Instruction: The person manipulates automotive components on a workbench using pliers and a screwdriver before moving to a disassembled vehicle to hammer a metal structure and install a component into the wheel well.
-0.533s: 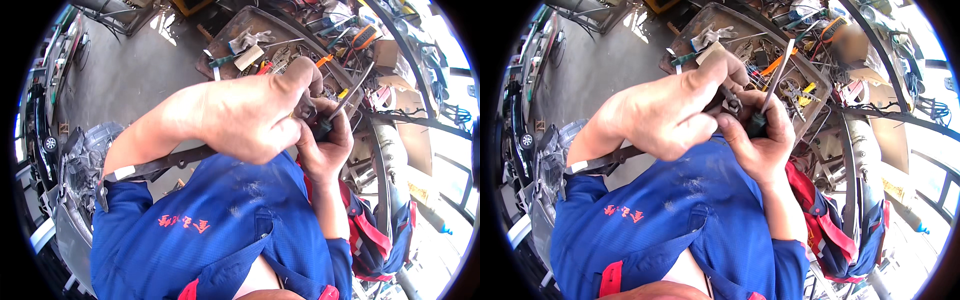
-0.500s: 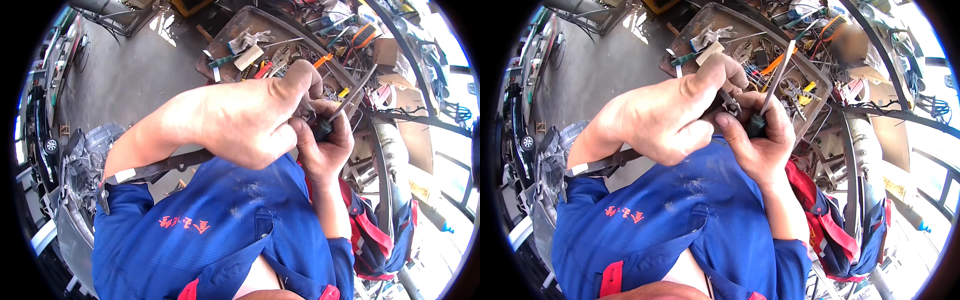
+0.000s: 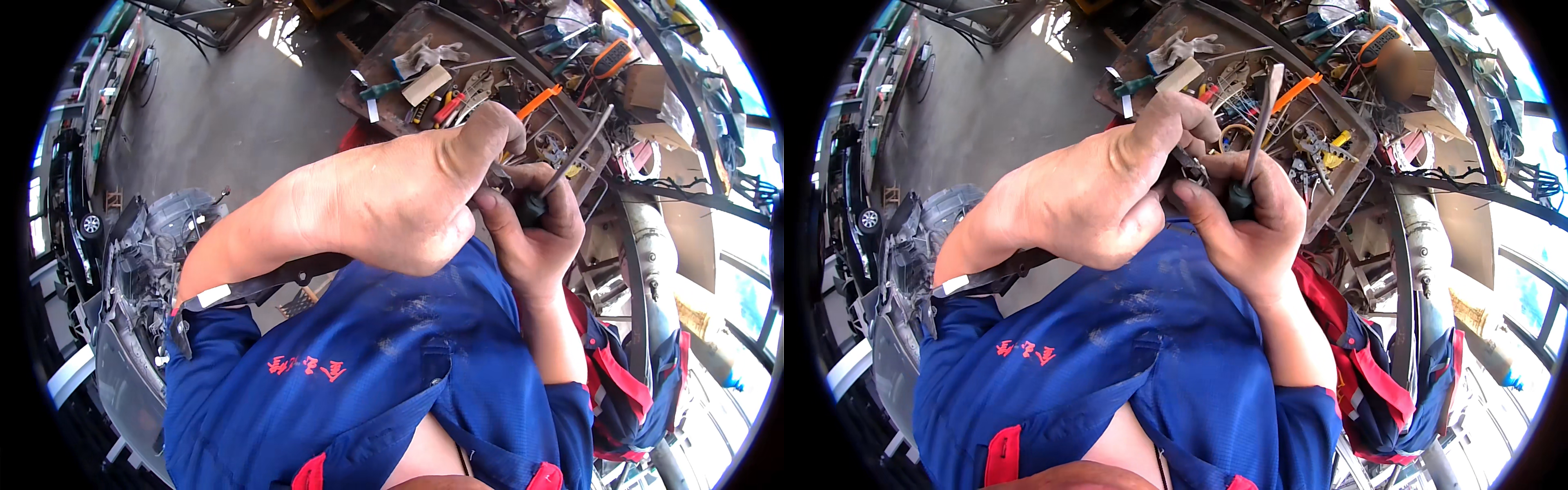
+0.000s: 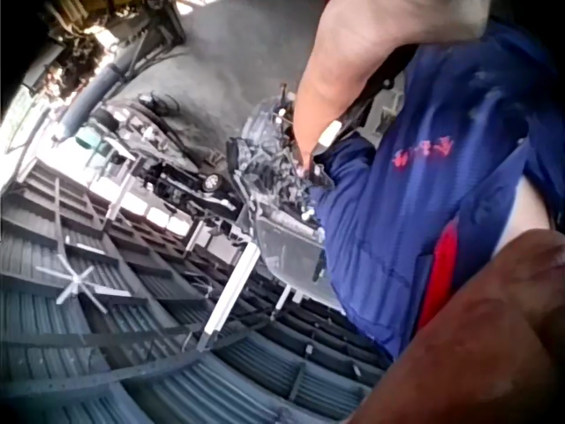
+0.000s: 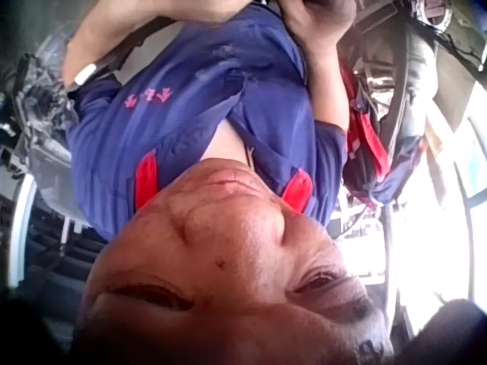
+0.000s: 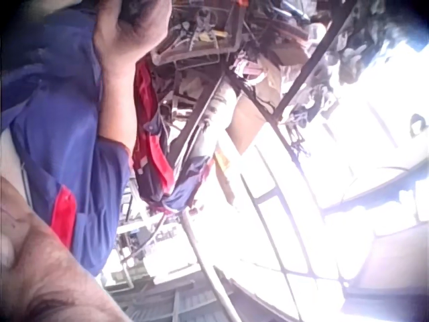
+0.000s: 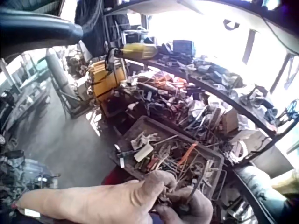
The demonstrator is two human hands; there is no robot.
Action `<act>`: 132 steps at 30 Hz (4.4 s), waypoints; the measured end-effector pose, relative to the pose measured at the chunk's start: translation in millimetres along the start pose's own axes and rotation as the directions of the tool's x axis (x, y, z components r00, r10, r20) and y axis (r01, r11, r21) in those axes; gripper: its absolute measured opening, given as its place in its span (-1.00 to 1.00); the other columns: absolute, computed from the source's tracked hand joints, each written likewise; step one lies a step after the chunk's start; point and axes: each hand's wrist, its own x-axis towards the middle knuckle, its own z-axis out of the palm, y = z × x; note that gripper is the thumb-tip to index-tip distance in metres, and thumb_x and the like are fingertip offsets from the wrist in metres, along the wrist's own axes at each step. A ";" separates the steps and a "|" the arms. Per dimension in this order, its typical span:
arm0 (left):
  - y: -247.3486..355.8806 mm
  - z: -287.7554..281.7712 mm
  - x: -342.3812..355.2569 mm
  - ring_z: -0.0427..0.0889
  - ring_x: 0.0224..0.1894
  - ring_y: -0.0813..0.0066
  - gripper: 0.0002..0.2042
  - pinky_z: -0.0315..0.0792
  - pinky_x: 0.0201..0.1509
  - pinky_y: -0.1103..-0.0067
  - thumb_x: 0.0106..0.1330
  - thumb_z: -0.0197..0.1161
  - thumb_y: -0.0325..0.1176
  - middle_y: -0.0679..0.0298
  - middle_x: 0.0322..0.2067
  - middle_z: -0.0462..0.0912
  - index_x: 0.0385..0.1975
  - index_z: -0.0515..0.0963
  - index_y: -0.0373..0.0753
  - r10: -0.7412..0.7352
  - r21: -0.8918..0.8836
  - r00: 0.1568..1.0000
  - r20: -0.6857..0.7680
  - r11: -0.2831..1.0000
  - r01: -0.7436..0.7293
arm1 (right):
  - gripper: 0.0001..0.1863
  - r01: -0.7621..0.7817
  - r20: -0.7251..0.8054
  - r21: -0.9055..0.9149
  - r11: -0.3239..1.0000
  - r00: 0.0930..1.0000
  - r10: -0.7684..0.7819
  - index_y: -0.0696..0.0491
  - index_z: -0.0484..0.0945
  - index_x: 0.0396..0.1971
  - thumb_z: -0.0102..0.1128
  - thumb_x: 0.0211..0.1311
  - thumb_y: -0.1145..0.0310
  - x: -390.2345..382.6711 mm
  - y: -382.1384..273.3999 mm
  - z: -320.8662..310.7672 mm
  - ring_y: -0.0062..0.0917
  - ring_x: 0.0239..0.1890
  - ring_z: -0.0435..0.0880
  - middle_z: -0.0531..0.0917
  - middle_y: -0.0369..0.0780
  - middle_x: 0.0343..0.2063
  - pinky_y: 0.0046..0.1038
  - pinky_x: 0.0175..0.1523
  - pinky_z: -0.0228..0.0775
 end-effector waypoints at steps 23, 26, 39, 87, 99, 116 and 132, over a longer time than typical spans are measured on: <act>-36.5 -1.9 7.5 0.39 -0.67 0.58 -0.59 0.29 -0.66 0.63 0.62 -0.22 -0.08 0.03 -0.28 0.68 -0.15 0.49 -0.29 -0.514 -0.788 0.855 -0.070 0.554 0.268 | -0.56 0.105 0.242 -0.394 0.913 0.970 -0.007 0.10 0.71 0.06 0.32 0.14 0.67 -7.0 -27.0 -58.5 -0.40 -0.36 0.71 0.69 -0.15 -0.27 -0.45 -0.19 0.55; -36.8 1.5 12.7 0.40 -0.66 0.57 -0.60 0.31 -0.65 0.62 0.62 -0.23 -0.11 0.01 -0.26 0.68 -0.12 0.50 -0.29 -0.516 -0.744 0.852 -0.087 0.602 0.289 | -0.57 0.111 0.240 -0.410 0.905 0.971 -0.010 0.10 0.71 0.06 0.32 0.15 0.66 -4.6 -29.6 -63.0 -0.38 -0.37 0.70 0.68 -0.14 -0.28 -0.44 -0.20 0.55; -33.3 10.6 31.9 0.45 -0.69 0.55 -0.58 0.41 -0.53 0.61 0.54 -0.23 -0.23 0.14 -0.44 0.65 -0.29 0.56 -0.37 -0.405 -0.569 0.902 -0.149 0.781 0.257 | -0.70 0.020 0.230 -0.407 0.913 0.970 0.081 0.12 0.56 0.08 0.19 0.43 0.38 -19.3 -5.5 -55.3 -0.15 -0.24 0.75 0.70 -0.05 -0.28 -0.30 -0.10 0.57; -57.8 2.8 34.8 0.42 -0.65 0.60 -0.64 0.37 -0.49 0.67 0.62 -0.21 -0.19 0.22 -0.44 0.60 -0.09 0.49 -0.33 -0.352 -0.543 0.930 -0.108 0.805 0.241 | -0.86 -0.485 0.327 0.107 0.868 0.842 0.430 0.09 0.45 -0.21 0.20 0.39 0.39 -28.1 27.6 -77.4 -0.70 -0.36 0.38 0.45 -0.40 -0.39 -0.59 -0.23 0.27; -63.9 32.3 61.0 0.62 0.01 -0.30 -0.54 0.54 0.14 0.27 0.51 -0.02 -0.70 -0.50 0.09 0.42 0.35 0.09 -0.38 0.414 0.225 0.905 -0.094 0.895 -0.386 | -0.65 -0.305 0.038 0.024 0.952 0.952 0.304 0.16 0.64 -0.04 0.51 0.17 0.48 20.1 33.6 -34.4 -0.79 -0.32 0.48 0.58 -0.42 -0.34 -0.66 -0.18 0.38; -136.4 -30.2 70.0 0.57 -0.33 0.34 -0.48 0.55 -0.16 0.41 0.61 -0.19 -0.35 -0.21 0.12 0.42 0.52 -0.05 -0.19 0.405 -0.266 0.902 0.151 0.895 -0.357 | -0.79 -0.367 -0.298 0.013 0.930 0.887 0.354 0.19 0.66 -0.24 0.45 0.11 0.54 45.1 37.5 43.8 -0.59 -0.35 0.55 0.61 -0.27 -0.38 -0.54 -0.21 0.40; -146.1 -34.3 44.5 0.62 -0.27 0.02 -0.57 0.52 -0.19 0.35 0.26 0.33 -0.24 0.03 -0.30 0.57 0.03 0.47 -0.34 0.096 -0.090 0.861 0.499 0.994 -0.058 | -0.57 -0.284 -0.499 0.270 0.920 0.775 0.387 0.10 0.54 0.07 0.47 0.21 0.56 10.2 11.3 25.3 -0.82 -0.29 0.48 0.59 -0.40 -0.22 -0.70 -0.14 0.37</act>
